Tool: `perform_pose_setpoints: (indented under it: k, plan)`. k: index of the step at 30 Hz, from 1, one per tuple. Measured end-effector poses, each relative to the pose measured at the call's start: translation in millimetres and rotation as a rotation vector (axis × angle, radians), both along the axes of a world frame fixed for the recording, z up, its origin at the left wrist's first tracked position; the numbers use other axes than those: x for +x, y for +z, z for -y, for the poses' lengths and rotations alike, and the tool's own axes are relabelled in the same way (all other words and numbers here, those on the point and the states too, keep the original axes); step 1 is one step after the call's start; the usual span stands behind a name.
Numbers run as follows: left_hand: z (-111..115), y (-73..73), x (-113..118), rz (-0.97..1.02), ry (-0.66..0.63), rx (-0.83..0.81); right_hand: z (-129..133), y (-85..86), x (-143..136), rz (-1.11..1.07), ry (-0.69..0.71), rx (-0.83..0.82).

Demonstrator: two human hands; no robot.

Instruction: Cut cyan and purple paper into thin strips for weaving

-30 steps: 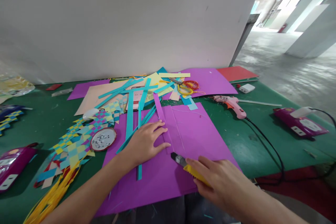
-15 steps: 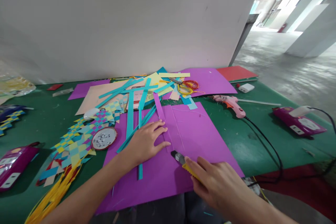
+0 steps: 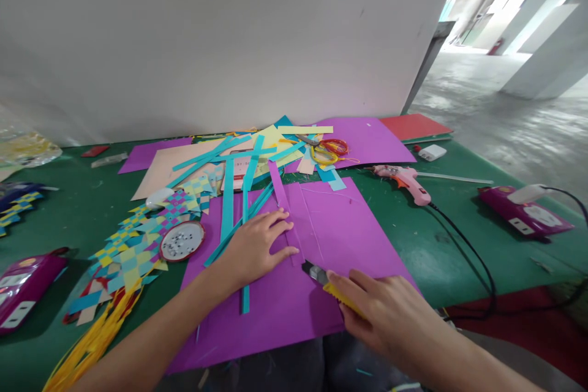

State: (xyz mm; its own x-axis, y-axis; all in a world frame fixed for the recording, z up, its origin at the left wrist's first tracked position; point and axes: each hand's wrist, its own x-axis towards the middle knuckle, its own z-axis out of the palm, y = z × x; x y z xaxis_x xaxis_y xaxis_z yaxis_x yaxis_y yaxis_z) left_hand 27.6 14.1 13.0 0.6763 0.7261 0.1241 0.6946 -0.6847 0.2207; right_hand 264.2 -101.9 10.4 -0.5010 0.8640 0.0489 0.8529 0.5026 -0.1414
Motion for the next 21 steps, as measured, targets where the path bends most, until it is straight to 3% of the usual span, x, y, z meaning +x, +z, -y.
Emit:
perform_pose_setpoints:
  k: [21]
  plan:
    - [0, 2.5, 2, -0.013, 0.002, -0.015, -13, 6.8, 2, 0.019, 0.017, -0.036]
